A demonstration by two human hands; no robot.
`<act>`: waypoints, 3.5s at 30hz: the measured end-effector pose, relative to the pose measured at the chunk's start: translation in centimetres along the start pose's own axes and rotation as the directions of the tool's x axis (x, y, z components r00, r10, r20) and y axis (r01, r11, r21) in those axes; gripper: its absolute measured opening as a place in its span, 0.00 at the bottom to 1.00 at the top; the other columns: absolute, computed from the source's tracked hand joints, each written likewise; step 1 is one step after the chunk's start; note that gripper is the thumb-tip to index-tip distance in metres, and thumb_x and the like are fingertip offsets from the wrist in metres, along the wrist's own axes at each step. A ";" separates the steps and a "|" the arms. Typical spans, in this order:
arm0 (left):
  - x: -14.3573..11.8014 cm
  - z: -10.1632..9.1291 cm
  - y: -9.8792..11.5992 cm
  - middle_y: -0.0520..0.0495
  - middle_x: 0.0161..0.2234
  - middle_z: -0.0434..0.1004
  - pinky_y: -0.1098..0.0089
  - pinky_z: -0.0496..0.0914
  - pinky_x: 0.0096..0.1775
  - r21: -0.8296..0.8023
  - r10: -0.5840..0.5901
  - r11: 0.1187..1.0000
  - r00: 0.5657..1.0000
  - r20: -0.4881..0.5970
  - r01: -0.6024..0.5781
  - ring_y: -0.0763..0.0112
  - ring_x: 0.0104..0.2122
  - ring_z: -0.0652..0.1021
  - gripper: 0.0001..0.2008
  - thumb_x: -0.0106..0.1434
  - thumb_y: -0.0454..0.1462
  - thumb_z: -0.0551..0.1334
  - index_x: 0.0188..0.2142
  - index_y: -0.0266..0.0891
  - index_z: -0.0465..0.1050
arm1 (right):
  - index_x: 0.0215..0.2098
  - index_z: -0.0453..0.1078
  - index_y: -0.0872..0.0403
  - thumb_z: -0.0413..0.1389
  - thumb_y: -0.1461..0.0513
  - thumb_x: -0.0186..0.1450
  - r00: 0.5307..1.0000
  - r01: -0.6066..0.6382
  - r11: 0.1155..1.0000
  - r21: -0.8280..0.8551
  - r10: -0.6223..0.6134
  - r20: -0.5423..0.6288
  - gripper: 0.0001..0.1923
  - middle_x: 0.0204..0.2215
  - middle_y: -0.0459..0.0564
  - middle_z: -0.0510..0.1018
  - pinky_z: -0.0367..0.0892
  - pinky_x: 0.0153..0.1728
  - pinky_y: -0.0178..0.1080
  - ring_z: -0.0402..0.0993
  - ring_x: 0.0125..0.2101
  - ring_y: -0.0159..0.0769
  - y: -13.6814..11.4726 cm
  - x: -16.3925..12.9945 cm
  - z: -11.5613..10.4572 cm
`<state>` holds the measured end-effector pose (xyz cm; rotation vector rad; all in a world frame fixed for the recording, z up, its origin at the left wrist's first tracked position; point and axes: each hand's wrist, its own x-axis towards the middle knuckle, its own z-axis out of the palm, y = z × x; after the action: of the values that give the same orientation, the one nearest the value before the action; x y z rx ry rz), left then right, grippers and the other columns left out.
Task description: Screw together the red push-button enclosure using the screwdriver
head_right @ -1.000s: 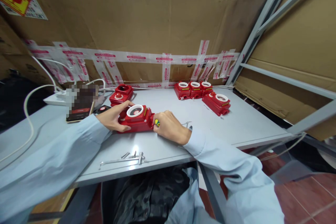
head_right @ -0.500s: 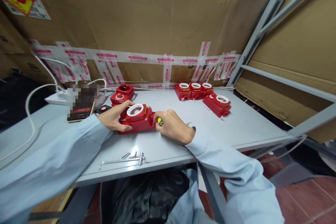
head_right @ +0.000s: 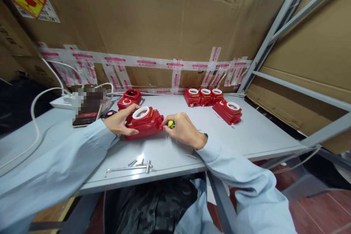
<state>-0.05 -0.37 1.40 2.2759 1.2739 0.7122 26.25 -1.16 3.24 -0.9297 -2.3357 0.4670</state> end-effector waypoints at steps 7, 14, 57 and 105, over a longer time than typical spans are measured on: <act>0.1 0.0 -0.4 0.47 0.41 0.68 0.64 0.67 0.44 -0.074 0.008 0.997 0.999 -0.052 -0.012 0.61 0.40 0.72 0.30 0.45 0.45 0.65 0.44 0.38 0.56 | 0.35 0.77 0.56 0.55 0.68 0.60 0.995 0.056 0.997 0.045 -0.052 -0.086 0.09 0.33 0.48 0.82 0.67 0.37 0.33 0.78 0.32 0.31 0.4 0.1 0.0; 0.2 -0.2 -0.4 0.46 0.41 0.69 0.64 0.67 0.45 -0.069 0.007 0.998 0.998 -0.058 -0.011 0.60 0.41 0.72 0.31 0.44 0.46 0.65 0.44 0.37 0.56 | 0.33 0.76 0.56 0.58 0.64 0.61 0.995 0.050 0.998 0.042 -0.046 -0.088 0.05 0.30 0.48 0.82 0.66 0.34 0.33 0.75 0.29 0.30 0.9 0.6 -0.3; -0.2 1.2 0.1 0.48 0.38 0.70 0.68 0.67 0.38 0.058 0.033 0.998 0.997 0.076 -0.037 0.65 0.35 0.71 0.28 0.45 0.42 0.62 0.46 0.38 0.58 | 0.39 0.69 0.54 0.54 0.56 0.63 0.910 -0.050 0.993 0.103 0.088 -0.405 0.11 0.27 0.46 0.75 0.65 0.33 0.36 0.71 0.29 0.32 3.2 0.0 -4.0; -0.2 1.3 0.1 0.46 0.42 0.69 0.66 0.66 0.42 0.063 0.023 0.998 0.997 0.075 -0.028 0.63 0.39 0.72 0.30 0.46 0.44 0.64 0.47 0.39 0.57 | 0.42 0.60 0.54 0.56 0.49 0.60 0.939 -0.211 0.977 0.007 0.201 0.279 0.20 0.31 0.46 0.68 0.60 0.32 0.34 0.62 0.30 0.32 7.2 -5.2 -5.5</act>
<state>0.73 -0.74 0.35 2.3509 1.2517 0.5983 36.40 0.69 1.82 -1.1622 -2.4763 0.7681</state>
